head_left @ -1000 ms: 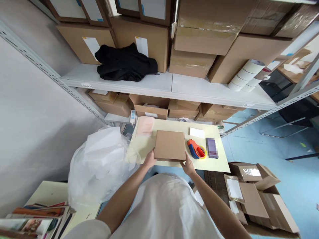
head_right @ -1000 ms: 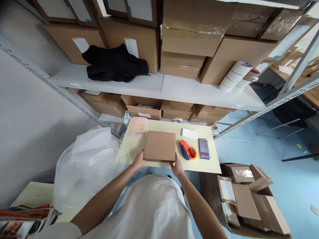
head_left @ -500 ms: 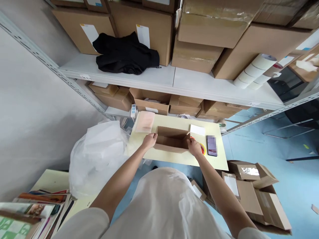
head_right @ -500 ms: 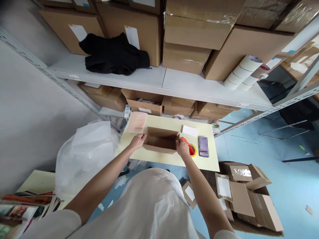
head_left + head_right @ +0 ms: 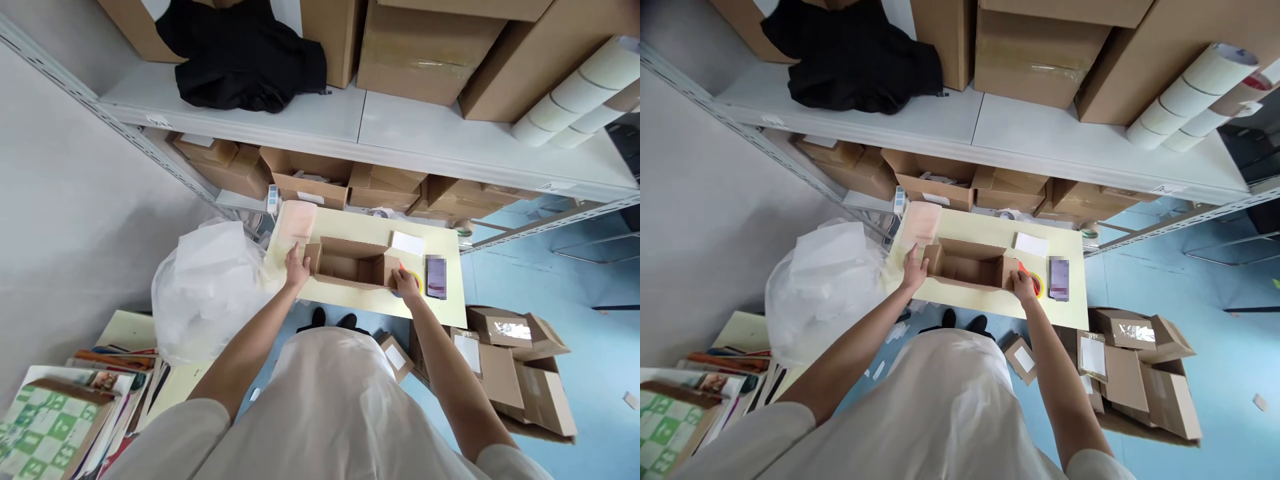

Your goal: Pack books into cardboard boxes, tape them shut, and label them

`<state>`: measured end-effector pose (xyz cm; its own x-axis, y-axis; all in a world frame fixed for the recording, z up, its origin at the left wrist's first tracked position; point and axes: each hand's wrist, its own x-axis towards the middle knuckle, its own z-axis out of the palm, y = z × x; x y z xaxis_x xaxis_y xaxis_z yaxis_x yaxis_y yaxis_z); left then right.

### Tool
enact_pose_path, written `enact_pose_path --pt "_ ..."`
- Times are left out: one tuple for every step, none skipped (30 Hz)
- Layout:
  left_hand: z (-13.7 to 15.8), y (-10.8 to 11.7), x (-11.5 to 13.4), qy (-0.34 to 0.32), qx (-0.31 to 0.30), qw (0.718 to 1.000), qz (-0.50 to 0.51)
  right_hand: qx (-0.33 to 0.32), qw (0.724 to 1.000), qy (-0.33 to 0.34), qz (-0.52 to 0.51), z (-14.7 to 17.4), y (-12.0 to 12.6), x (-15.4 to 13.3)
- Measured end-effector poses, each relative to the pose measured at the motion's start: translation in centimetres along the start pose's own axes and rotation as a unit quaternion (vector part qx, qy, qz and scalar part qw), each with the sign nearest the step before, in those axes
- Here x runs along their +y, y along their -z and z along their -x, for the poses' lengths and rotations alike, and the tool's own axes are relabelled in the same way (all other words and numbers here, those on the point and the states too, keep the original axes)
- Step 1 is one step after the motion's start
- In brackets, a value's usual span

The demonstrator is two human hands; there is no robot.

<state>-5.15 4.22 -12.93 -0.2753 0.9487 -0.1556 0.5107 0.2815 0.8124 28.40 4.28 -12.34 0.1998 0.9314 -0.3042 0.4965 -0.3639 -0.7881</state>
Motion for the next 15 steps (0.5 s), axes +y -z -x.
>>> enact_pose_path --pt "0.0 0.2 0.4 -0.045 0.010 0.998 -0.032 0.018 1.000 -0.007 0.013 0.1 0.0 0.1" --pt "-0.1 0.5 0.7 -0.089 0.002 0.994 -0.062 0.045 0.998 -0.005 0.044 0.2 0.1 -0.1" --pt "-0.3 0.8 1.2 -0.123 -0.022 0.988 -0.088 0.071 0.993 0.011 0.090 0.3 0.2 -0.5" --pt "-0.7 1.2 1.6 -0.141 -0.056 0.983 -0.103 0.083 0.985 0.044 0.143 0.5 0.4 -1.2" --pt "-1.1 1.7 2.1 -0.150 -0.091 0.978 -0.117 0.075 0.973 0.085 0.199 0.7 0.6 -2.0" --pt "-1.5 2.1 2.6 -0.154 -0.122 0.971 -0.132 0.046 0.959 0.121 0.253 1.0 0.9 -2.8" --pt "-1.8 2.4 3.0 -0.153 -0.149 0.966 -0.145 0.001 0.944 0.146 0.296 1.2 1.1 -3.8" --pt "-2.1 2.8 3.5 -0.147 -0.171 0.962 -0.153 -0.050 0.933 0.154 0.322 1.5 1.3 -4.7" --pt "-2.1 3.0 3.8 -0.141 -0.196 0.957 -0.160 -0.091 0.924 0.154 0.338 1.9 1.3 -5.5" --pt "-2.0 3.2 4.1 -0.138 -0.220 0.951 -0.168 -0.117 0.918 0.154 0.347 2.2 1.3 -6.1" --pt "-1.7 3.2 4.3 -0.142 -0.241 0.943 -0.178 -0.129 0.913 0.161 0.353 2.6 1.2 -6.6" --pt "-1.2 3.2 4.4 -0.151 -0.256 0.936 -0.189 -0.129 0.908 0.177 0.358 2.9 1.0 -6.9" --pt "-0.8 3.1 4.3 -0.165 -0.264 0.929 -0.200 -0.123 0.902 0.199 0.362 3.3 0.7 -7.1" --pt "-0.3 2.9 4.1 -0.181 -0.261 0.925 -0.208 -0.117 0.896 0.222 0.365 3.5 0.3 -7.2" --pt "0.1 2.7 3.9 -0.195 -0.250 0.924 -0.212 -0.117 0.889 0.244 0.368 3.7 -0.1 -7.1"
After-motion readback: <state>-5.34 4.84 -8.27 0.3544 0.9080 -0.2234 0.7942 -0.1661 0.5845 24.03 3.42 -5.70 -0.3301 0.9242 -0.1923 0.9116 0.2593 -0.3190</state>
